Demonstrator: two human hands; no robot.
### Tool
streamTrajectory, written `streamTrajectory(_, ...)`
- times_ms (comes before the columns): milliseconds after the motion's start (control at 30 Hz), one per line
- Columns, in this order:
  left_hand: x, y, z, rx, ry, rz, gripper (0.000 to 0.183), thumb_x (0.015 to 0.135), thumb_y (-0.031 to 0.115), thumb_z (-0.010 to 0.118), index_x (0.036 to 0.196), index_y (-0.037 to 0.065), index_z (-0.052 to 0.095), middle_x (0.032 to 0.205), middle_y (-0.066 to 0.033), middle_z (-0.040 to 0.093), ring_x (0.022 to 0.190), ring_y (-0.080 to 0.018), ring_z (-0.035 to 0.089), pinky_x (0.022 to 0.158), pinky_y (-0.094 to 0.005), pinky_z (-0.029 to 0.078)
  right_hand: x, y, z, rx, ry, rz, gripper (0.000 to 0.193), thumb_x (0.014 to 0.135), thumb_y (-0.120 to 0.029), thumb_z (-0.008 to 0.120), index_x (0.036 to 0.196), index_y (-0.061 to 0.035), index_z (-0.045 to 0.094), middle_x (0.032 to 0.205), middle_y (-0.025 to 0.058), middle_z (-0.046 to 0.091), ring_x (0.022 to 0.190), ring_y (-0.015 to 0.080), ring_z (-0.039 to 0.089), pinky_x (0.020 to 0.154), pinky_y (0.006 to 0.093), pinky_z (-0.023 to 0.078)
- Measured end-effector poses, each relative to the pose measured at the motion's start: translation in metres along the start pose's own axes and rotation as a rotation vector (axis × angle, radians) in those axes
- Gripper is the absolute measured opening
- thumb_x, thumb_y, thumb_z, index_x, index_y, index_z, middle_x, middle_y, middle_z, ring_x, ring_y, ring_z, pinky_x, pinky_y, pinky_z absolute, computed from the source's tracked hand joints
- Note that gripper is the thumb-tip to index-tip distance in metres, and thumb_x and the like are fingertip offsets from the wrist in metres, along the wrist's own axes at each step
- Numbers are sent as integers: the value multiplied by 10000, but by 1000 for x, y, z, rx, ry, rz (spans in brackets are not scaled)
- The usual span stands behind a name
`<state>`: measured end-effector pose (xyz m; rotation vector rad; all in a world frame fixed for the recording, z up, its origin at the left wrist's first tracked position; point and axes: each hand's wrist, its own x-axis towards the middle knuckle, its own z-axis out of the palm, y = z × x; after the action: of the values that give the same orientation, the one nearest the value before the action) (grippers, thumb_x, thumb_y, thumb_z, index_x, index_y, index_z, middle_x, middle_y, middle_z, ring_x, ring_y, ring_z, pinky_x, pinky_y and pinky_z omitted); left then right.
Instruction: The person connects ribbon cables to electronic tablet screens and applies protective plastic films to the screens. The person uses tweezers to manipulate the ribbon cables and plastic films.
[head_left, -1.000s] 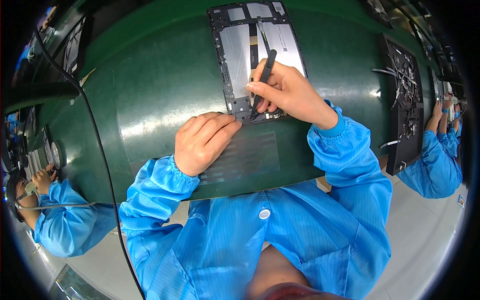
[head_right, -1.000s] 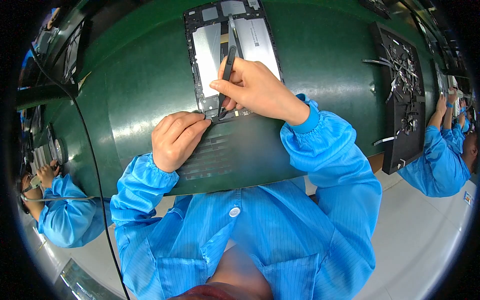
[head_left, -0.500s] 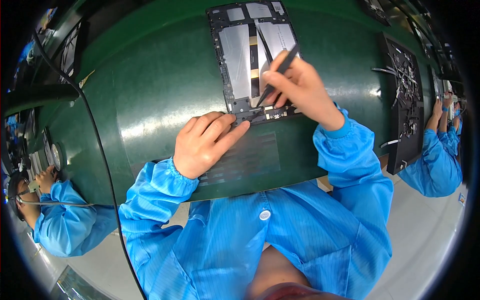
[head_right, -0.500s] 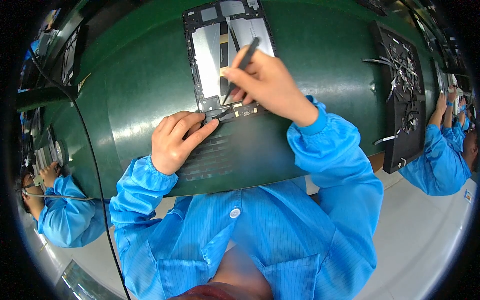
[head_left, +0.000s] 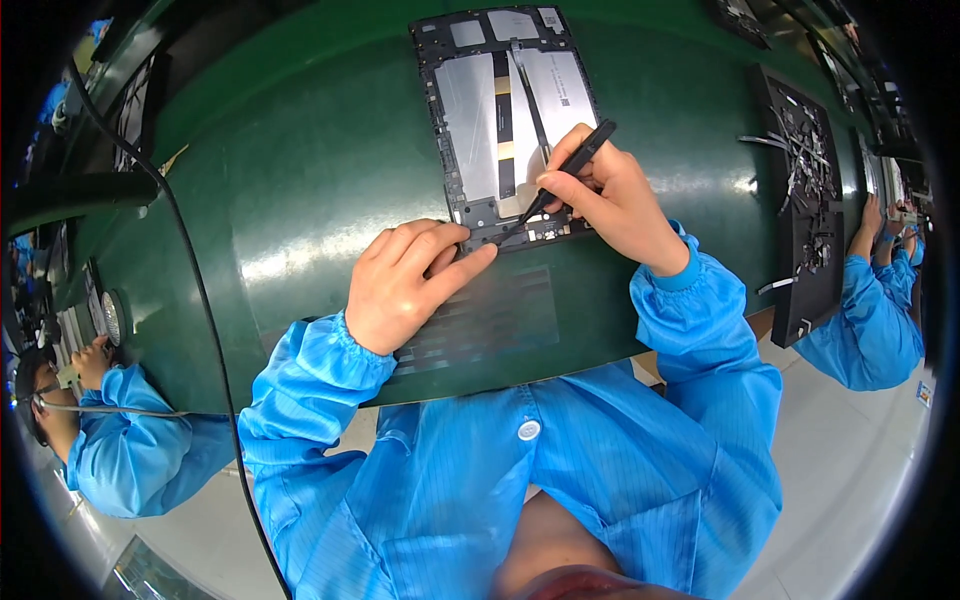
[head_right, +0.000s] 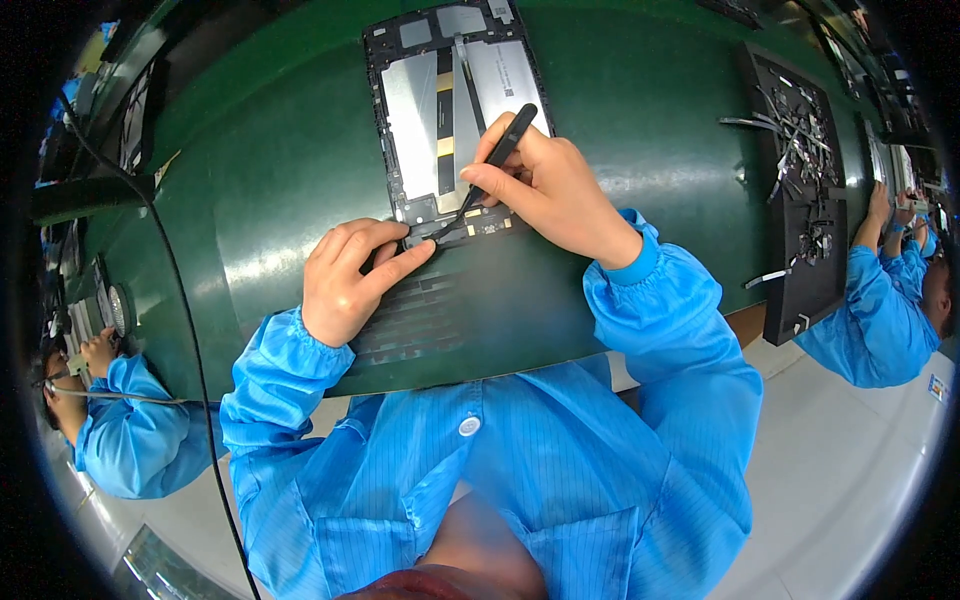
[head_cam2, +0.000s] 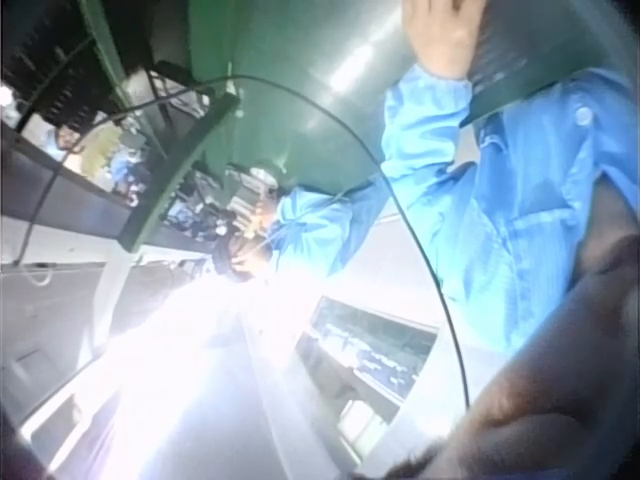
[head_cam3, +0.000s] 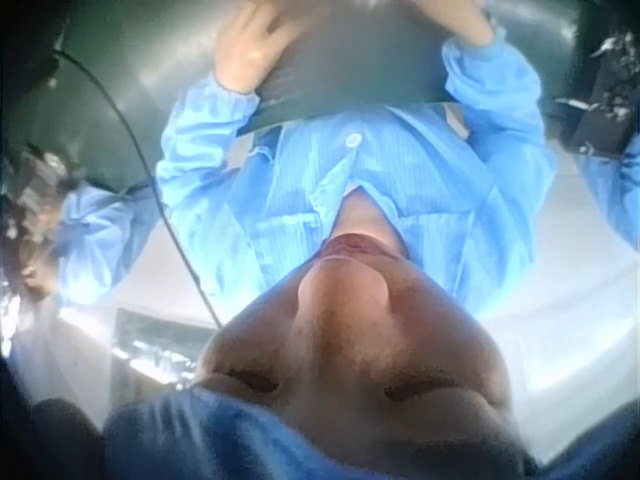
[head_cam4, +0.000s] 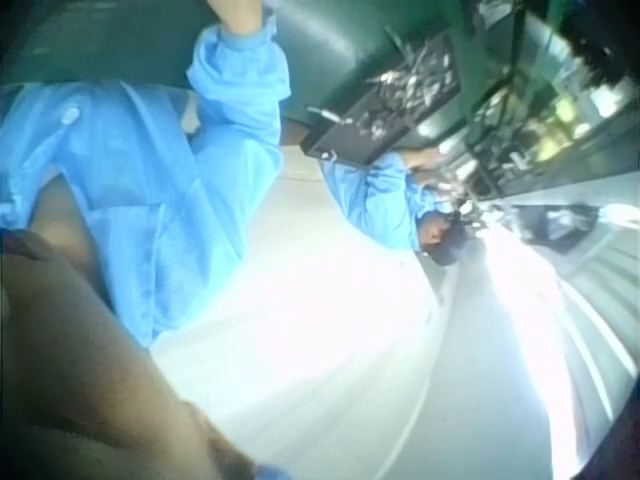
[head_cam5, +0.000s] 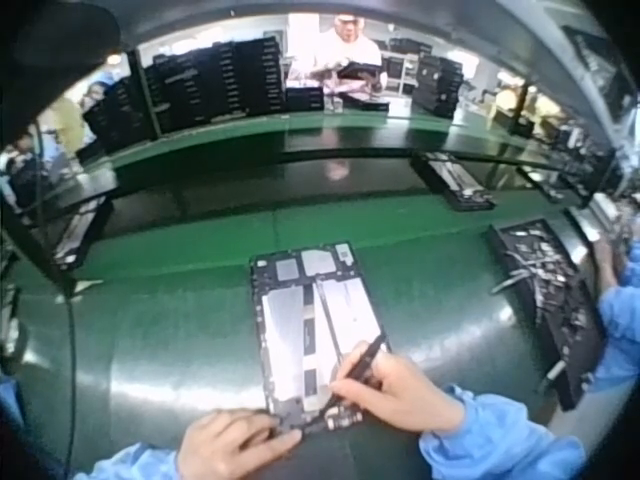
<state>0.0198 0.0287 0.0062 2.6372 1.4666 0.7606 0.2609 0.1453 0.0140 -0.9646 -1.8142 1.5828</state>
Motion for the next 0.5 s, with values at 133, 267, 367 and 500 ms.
streamTrajectory(133,-1,-3,2,-23,19,-1,473,681,4,722,1106,209,754,1044,-32,657,954,-226,647,765,-348,551,0,-2,-1,84,-2,18,193,962,-157,683,993,-11,561,797,83,681,737,135,691,631,254,535)
streamTrajectory(267,-2,-6,6,-45,40,2,445,698,10,728,1096,207,758,1041,-35,660,951,-227,649,766,-347,554,1,-1,0,93,2,30,186,955,-144,689,963,-13,558,768,80,682,713,127,691,607,244,535)
streamTrajectory(367,-1,-4,6,-42,22,7,438,721,16,731,1112,212,755,1038,-37,658,942,-227,650,762,-347,552,1,5,0,101,11,1,183,955,-145,687,954,-16,557,756,79,682,702,127,693,594,245,529)
streamTrajectory(500,-1,-4,8,26,23,47,460,727,27,729,1146,217,747,1038,-40,651,947,-224,645,759,-350,548,1,6,0,67,14,-23,183,957,-153,684,953,-20,558,741,79,685,688,127,695,581,247,517)
